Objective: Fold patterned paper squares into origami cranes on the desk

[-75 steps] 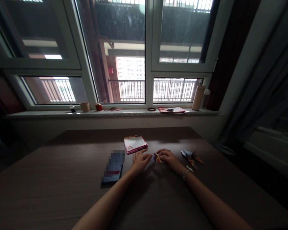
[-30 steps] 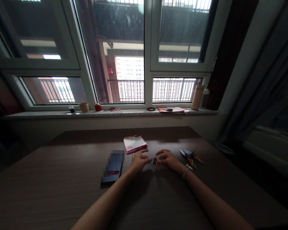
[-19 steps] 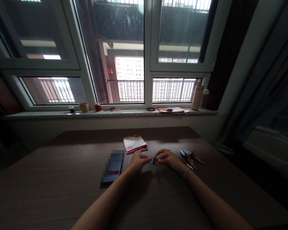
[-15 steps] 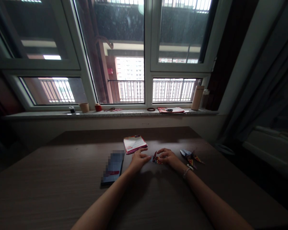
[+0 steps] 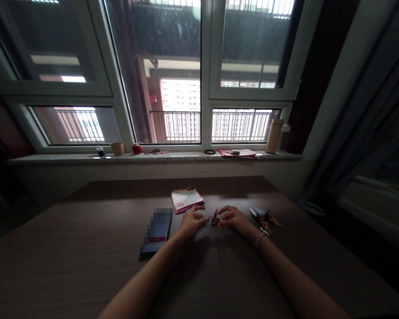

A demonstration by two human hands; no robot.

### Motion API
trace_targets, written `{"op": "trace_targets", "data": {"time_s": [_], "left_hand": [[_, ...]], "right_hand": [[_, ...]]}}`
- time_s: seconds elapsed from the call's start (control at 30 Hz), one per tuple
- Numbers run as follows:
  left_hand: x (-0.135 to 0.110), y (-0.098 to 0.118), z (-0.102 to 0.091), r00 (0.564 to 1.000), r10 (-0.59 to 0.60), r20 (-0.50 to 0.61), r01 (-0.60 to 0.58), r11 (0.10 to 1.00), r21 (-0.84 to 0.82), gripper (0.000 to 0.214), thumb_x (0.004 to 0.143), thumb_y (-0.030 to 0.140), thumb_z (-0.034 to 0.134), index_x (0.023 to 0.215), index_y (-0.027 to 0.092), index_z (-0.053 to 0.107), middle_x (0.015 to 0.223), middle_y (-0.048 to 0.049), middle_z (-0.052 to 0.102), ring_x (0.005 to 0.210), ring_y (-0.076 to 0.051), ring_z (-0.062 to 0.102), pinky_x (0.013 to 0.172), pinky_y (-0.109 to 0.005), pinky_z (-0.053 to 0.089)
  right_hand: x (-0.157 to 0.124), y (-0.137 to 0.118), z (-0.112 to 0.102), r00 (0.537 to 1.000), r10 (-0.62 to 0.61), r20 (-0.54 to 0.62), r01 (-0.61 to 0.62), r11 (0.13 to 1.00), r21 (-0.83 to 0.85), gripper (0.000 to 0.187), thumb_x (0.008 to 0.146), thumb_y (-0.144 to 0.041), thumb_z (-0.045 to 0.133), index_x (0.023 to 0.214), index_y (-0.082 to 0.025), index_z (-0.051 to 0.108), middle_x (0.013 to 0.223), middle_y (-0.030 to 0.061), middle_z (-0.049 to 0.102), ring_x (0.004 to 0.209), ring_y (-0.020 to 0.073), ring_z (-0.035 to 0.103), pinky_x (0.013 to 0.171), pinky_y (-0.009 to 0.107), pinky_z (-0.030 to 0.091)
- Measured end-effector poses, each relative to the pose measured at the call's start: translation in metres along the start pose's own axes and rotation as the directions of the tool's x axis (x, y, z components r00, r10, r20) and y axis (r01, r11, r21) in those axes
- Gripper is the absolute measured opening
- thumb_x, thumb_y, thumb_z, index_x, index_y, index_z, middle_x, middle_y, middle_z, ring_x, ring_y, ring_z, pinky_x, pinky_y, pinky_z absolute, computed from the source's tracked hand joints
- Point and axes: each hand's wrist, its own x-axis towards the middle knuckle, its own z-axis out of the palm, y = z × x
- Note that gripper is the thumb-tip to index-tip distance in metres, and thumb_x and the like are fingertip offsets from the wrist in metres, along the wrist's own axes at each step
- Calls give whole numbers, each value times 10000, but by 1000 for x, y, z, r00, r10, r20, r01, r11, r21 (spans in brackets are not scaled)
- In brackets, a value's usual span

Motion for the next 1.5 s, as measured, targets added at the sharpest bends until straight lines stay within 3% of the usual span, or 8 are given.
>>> {"op": "trace_targets", "data": {"time_s": [0.2,0.43,0.53,0.63,0.7,0.83,1.0,1.5], "left_hand": [[-2,0,1,999,42,14,-43,996,73,224,683,426,765,676,205,733,1203,-72,687,1159,-286,592,1029,-421,422],[-3,-1,2,998,58,20,-60,991,120,202,774,393,706,715,209,764,1231,-82,662,1168,-278,580,1037,-413,414],[-8,2,5,997,83,-2,-81,977,197,148,781,367,715,841,250,784,1280,-63,631,1236,-287,519,1077,-443,368],[-13,5,6,993,117,16,-117,960,254,348,764,364,745,1110,344,723,1335,-41,592,1281,-294,466,1099,-492,326],[-16,6,6,990,134,45,-142,949,280,463,732,382,778,1184,385,678,1364,-38,568,1295,-306,443,1100,-518,312],[-18,6,6,980,168,104,-194,922,336,486,678,382,825,1147,383,697,1384,-44,550,1300,-329,427,1100,-547,291],[-16,3,9,974,204,99,-226,901,370,344,690,341,824,1025,339,745,1347,-44,583,1289,-319,448,1107,-541,290],[-16,7,5,966,255,34,-247,880,406,309,675,354,834,977,321,779,1324,-86,593,1261,-343,488,1100,-564,293]], "right_hand": [[0,3,-1,993,62,102,-67,997,44,242,567,-366,796,670,-167,707,904,63,694,819,206,622,764,340,504],[2,6,-3,999,16,50,-17,1000,20,213,593,-374,769,614,-166,728,1036,82,659,887,210,625,852,346,488],[2,10,-3,998,31,48,-32,999,25,223,614,-389,758,616,-168,727,1038,89,665,882,219,629,846,362,490],[3,15,-2,997,-28,73,35,994,-101,180,651,-357,738,600,-184,729,1013,89,679,979,248,605,946,395,438],[4,17,-2,995,-53,79,66,983,-170,145,677,-327,723,614,-196,735,1035,85,684,1049,259,579,1008,409,390],[3,18,-2,996,-29,79,48,968,-246,112,707,-300,709,651,-205,731,1114,72,676,1170,279,504,1071,425,322],[0,16,1,995,-1,99,30,958,-286,99,729,-290,696,686,-203,716,1178,54,664,1228,285,444,1105,429,280],[0,12,4,998,-62,31,67,980,-185,158,742,-328,700,651,-200,697,1231,64,650,1244,292,448,1118,496,256]]}}
